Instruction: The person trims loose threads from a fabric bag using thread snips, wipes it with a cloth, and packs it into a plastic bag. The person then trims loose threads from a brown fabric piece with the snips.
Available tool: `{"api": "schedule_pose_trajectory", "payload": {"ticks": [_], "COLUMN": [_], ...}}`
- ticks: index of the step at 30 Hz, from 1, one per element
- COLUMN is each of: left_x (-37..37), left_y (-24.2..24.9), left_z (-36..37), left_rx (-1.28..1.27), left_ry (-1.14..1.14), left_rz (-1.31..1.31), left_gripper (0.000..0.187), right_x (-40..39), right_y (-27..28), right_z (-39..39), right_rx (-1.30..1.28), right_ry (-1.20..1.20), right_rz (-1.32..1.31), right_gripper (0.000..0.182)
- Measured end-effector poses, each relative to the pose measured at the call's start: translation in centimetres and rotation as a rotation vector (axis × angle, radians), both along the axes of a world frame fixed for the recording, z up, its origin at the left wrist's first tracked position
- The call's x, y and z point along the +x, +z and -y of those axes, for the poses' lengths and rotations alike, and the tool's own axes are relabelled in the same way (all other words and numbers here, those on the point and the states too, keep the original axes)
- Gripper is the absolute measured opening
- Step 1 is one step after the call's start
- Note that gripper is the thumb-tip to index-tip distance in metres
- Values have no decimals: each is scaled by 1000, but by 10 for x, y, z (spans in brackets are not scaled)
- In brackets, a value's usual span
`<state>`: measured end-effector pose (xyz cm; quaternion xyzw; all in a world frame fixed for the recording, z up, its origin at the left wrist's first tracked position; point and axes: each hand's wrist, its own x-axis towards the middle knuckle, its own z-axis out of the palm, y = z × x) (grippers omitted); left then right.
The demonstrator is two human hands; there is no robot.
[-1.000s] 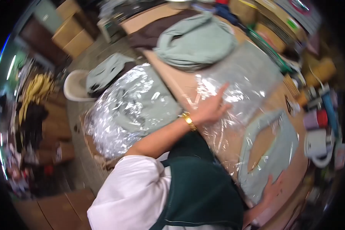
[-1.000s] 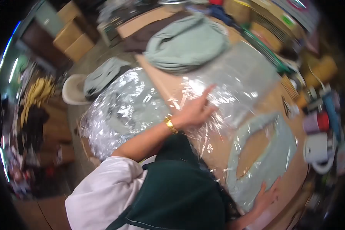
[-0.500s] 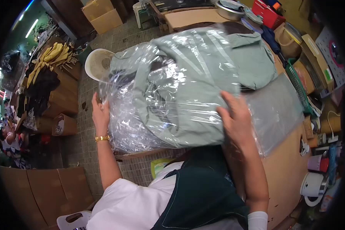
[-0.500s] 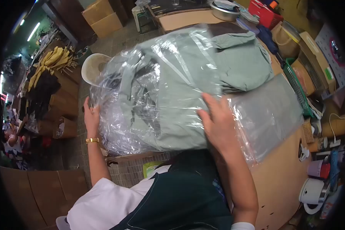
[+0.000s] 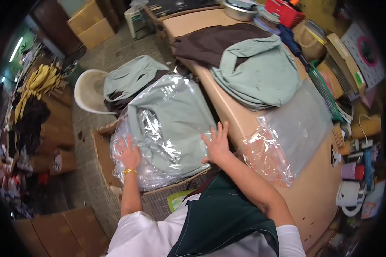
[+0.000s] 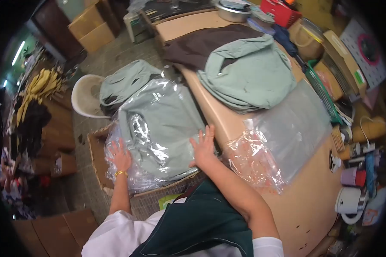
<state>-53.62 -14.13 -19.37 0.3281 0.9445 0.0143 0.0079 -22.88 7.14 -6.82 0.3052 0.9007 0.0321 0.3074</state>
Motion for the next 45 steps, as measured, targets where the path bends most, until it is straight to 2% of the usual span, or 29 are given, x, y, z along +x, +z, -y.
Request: {"api": "schedule_pose_trajectory", "payload": {"ticks": [2, 4, 5, 6, 7, 8, 9, 10, 11, 12, 14, 15, 17, 20, 22, 24, 25, 27, 29, 30, 31, 32, 35, 36, 38, 40, 41, 44, 45], "left_x": [-7, -9, -27, -42, -30, -12, 1, 13, 28, 46, 88, 115, 158, 213, 239, 257, 261, 261, 267, 271, 276, 278, 272, 256, 241, 232, 232, 239, 247], "left_y": [6, 36, 39, 43, 75, 116, 138, 154, 165, 173, 184, 190, 198, 222, 232, 236, 233, 212, 199, 194, 188, 186, 171, 158, 161, 178, 188, 210, 209], "left_z": [2, -1, 6, 7, -10, -29, -45, -63, -84, -107, -146, -165, -198, -243, -278, -312, -328, -358, -369, -373, -374, -375, -384, -399, -403, -406, -400, -377, -365], "left_rx": [-34, -67, 136, 342, 451, 565, 581, 696, 809, 827, 863, 952, 960, 1019, 1061, 1024, 920, 646, 540, 432, 451, 451, 560, 759, 1107, 1275, 1276, 1164, 932], "left_ry": [-20, 45, 42, 40, 41, 44, 11, -91, -203, -266, -598, -721, -866, -1046, -1130, -1158, -1143, -1081, -1037, -1012, -915, -912, -782, -678, -505, -250, -252, -564, -999], "left_rz": [117, 13, -107, -219, -325, -428, -417, -327, -222, -185, -12, 131, 204, 299, 387, 458, 579, 492, 519, 557, 730, 726, 762, 953, 1391, 1875, 1874, 2030, 1200], "left_gripper": [72, 60, 51, 43, 36, 28, 28, 26, 24, 24, 21, 19, 19, 21, 24, 25, 28, 46, 46, 45, 35, 35, 28, 26, 28, 35, 35, 45, 50], "right_x": [-3, 3, 10, 26, 42, 63, 87, 114, 146, 189, 281, 332, 428, 498, 541, 517, 528, 555, 561, 562, 558, 551, 506, 505, 503, 495, 492, 487, 486], "right_y": [7, 35, 58, 82, 122, 142, 156, 164, 163, 151, 117, 97, 59, 41, 0, 45, 34, 21, 20, 20, 26, 34, 60, 55, 47, 36, 32, 36, 36], "right_z": [10, 28, 41, 52, 52, 49, 44, 35, 19, 4, -23, -34, -53, -72, -95, -87, -94, -103, -102, -100, -94, -84, -41, -27, 0, 18, 22, 16, 15], "right_rx": [-118, -339, -478, -588, -697, -615, -521, -312, -6, 282, 619, 727, 839, 884, 1173, 850, 871, 881, 1075, 1071, 709, 231, 132, 128, 415, 393, 374, 359, 364], "right_ry": [-1, 44, 86, 127, 126, 99, 72, -56, -141, -223, -617, -728, -944, -1101, -897, -1245, -1177, -1091, -798, -792, -1088, -1336, -1459, -1461, -1346, -1293, -1242, -1257, -1253], "right_rz": [-36, -229, -376, -661, -849, -1034, -1216, -1329, -1331, -1364, -1264, -1201, -1181, -1115, -926, -803, -769, -742, -817, -826, -1387, -1900, -2004, -2006, -1611, -1655, -1696, -1737, -1744], "right_gripper": [99, 87, 80, 66, 62, 58, 54, 47, 33, 31, 32, 29, 31, 29, 29, 27, 29, 31, 24, 24, 19, 16, 13, 13, 14, 16, 20, 21, 21]}}
